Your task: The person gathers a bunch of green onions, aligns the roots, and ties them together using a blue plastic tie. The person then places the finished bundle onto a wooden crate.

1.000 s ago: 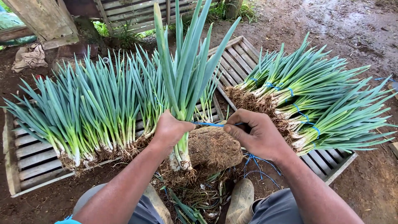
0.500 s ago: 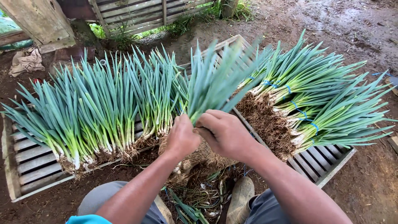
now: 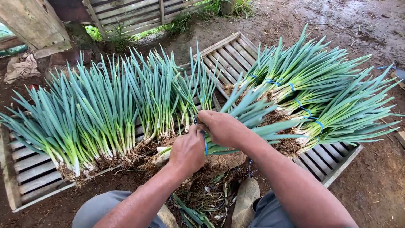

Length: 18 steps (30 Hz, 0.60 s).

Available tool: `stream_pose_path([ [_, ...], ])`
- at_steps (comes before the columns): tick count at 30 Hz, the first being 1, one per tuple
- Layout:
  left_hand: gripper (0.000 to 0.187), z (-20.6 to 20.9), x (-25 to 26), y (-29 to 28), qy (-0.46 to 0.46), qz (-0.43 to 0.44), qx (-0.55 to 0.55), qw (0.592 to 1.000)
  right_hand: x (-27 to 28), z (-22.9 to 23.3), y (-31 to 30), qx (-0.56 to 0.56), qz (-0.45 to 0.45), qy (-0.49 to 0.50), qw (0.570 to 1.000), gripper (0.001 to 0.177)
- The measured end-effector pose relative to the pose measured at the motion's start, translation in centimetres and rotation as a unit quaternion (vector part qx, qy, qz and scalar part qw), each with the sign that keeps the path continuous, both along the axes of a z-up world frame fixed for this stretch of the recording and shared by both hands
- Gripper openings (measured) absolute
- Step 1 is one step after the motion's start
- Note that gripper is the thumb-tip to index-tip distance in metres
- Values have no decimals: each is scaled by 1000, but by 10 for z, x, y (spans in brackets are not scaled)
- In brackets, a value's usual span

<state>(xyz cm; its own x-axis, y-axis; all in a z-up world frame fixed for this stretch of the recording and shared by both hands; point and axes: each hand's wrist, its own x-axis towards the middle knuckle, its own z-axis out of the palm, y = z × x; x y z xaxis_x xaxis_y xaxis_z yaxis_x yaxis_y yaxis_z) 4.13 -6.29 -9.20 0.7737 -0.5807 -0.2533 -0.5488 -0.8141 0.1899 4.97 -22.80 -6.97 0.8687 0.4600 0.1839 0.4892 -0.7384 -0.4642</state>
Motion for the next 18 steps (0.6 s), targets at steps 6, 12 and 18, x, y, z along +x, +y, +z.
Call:
stream_pose_path([
  [6, 70, 51, -11, -1, 74, 49, -47, 995, -1, 8, -2, -21, -22, 32, 999, 8],
  [12, 117, 73, -13, 7, 209, 79, -154, 962, 1, 3, -10, 11, -24, 48, 999, 8],
  [18, 96, 99, -27, 3, 227, 93, -143, 959, 1, 1, -11, 17, -32, 73, 997, 13],
])
